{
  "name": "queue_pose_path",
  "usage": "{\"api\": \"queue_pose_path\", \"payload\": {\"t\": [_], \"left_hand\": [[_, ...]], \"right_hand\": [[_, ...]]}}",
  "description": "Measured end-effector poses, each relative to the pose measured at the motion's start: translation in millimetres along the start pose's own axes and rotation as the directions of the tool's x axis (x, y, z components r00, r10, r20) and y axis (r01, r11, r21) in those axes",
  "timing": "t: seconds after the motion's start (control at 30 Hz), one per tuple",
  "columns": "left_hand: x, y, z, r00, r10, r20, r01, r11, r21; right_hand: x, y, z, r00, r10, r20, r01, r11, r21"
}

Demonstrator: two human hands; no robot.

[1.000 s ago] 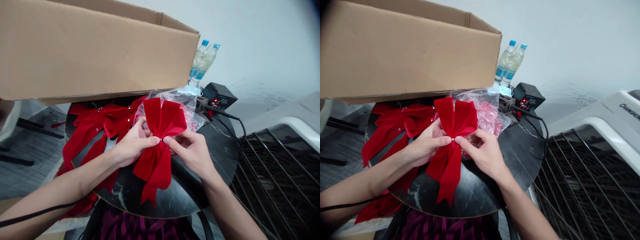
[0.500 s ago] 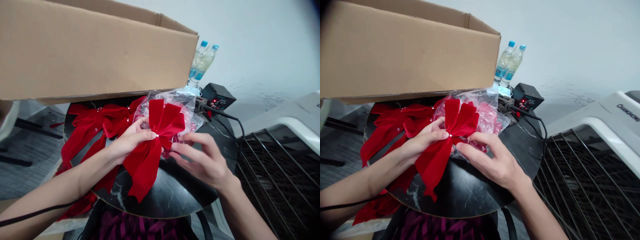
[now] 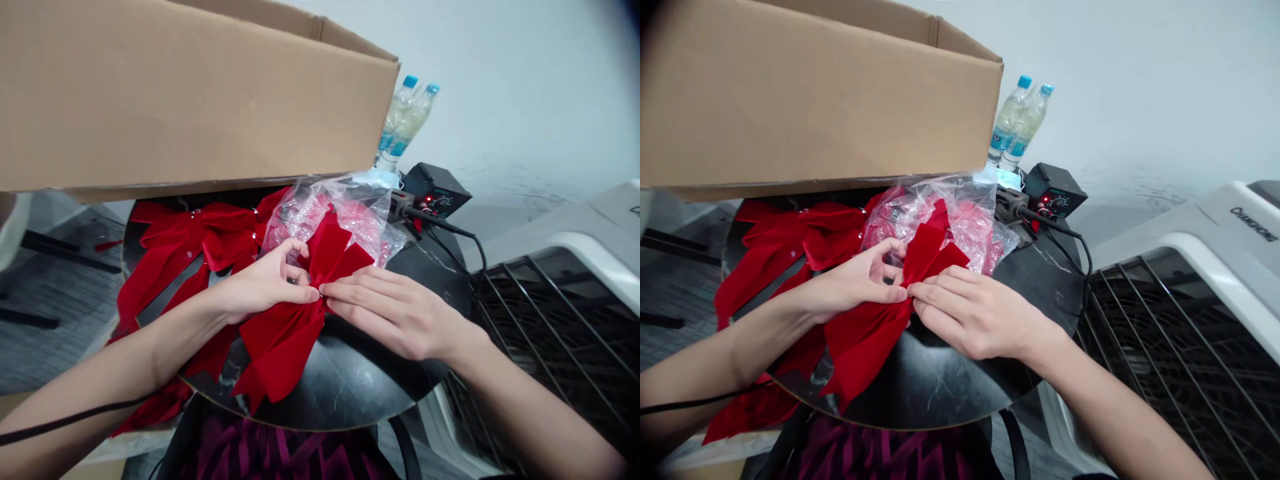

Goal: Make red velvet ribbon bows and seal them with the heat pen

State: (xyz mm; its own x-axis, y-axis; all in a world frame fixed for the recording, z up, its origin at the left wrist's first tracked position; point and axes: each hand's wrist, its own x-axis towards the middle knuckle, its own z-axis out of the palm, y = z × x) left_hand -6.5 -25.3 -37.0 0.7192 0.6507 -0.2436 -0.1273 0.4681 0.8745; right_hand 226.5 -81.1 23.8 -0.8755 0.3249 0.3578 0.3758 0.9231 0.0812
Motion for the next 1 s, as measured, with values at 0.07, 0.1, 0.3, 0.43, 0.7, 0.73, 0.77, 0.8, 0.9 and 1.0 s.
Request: {"api": "queue_pose_path", "payload": {"t": [0.07,0.1,0.3,0.43,0.7,0.73,0.77,0.8,0.9,1.0], "left_hand": [[-1,1,0,1.000,-0.017,0.008,0.016,0.999,0.052],[-1,2,0,1.000,-0.022,0.008,0.022,0.997,0.078],[-3,3,-4,0.999,-0.047,-0.001,0.047,0.981,0.187],[-3,1,-8,0.999,-0.038,0.015,0.034,0.975,0.221],[-6,4,-10,0.999,-0.036,0.008,0.033,0.968,0.248],[-6,4,-9,0.999,-0.044,0.016,0.039,0.969,0.245],[-6,4,-9,0.999,-0.048,0.021,0.042,0.969,0.243],[-6,5,-9,0.998,-0.050,0.025,0.042,0.969,0.242],[-6,4,-7,0.999,-0.032,0.029,0.024,0.968,0.251],[-6,3,-5,0.999,-0.011,0.043,-0.001,0.962,0.274]], "right_hand": [[1,1,0,0.998,0.025,0.051,-0.027,0.999,0.040],[1,1,1,0.997,0.036,0.061,-0.039,0.998,0.050],[8,2,9,0.988,0.112,0.110,-0.120,0.990,0.075],[15,1,11,0.984,0.104,0.146,-0.109,0.994,0.029],[24,5,13,0.961,0.119,0.249,-0.136,0.989,0.052],[25,5,14,0.954,0.129,0.271,-0.152,0.986,0.064],[25,5,14,0.945,0.141,0.296,-0.170,0.983,0.074],[26,5,15,0.935,0.154,0.321,-0.188,0.979,0.079],[29,4,16,0.899,0.200,0.391,-0.246,0.967,0.072],[33,2,13,0.861,0.267,0.433,-0.342,0.934,0.104]]}}
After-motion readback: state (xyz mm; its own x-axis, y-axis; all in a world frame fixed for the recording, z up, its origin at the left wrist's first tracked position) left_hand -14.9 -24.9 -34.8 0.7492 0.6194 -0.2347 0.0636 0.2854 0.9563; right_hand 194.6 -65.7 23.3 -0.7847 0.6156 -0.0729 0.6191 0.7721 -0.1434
